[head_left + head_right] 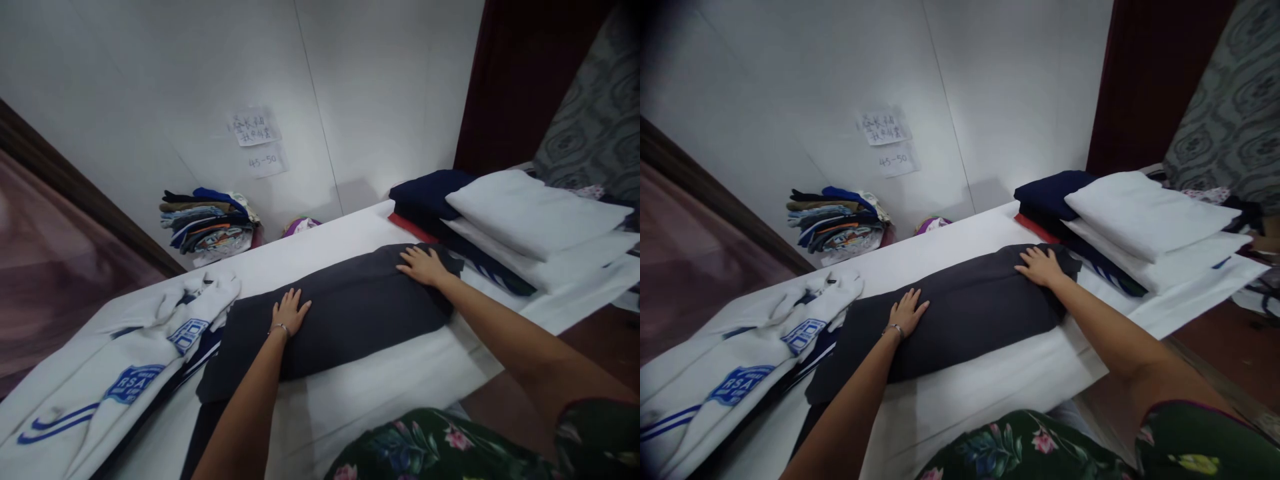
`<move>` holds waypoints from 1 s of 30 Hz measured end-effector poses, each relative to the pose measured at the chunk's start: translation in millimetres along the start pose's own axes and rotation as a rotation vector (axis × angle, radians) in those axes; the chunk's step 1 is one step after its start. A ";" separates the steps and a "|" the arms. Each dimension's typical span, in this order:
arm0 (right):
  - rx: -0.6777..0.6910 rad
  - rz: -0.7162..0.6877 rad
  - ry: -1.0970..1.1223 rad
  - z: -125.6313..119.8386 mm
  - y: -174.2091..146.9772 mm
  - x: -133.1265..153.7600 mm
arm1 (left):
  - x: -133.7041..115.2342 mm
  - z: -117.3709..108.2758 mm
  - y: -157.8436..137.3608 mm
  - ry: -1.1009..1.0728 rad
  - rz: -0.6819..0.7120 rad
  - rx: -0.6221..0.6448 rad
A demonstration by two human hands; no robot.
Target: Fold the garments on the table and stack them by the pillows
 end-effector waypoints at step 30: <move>-0.105 -0.470 0.011 83.3 -31.4 109.5 | 134.8 -24.9 -63.4 -0.354 -0.686 -0.106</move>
Point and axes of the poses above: each hand's wrist, its own y-axis towards the middle knuckle, its own z-axis out of the palm, x = y × z, the point moved 4 cm from there along y, towards the middle knuckle, and after that the axes turned 6 degrees about y, right-handed, at the moved point
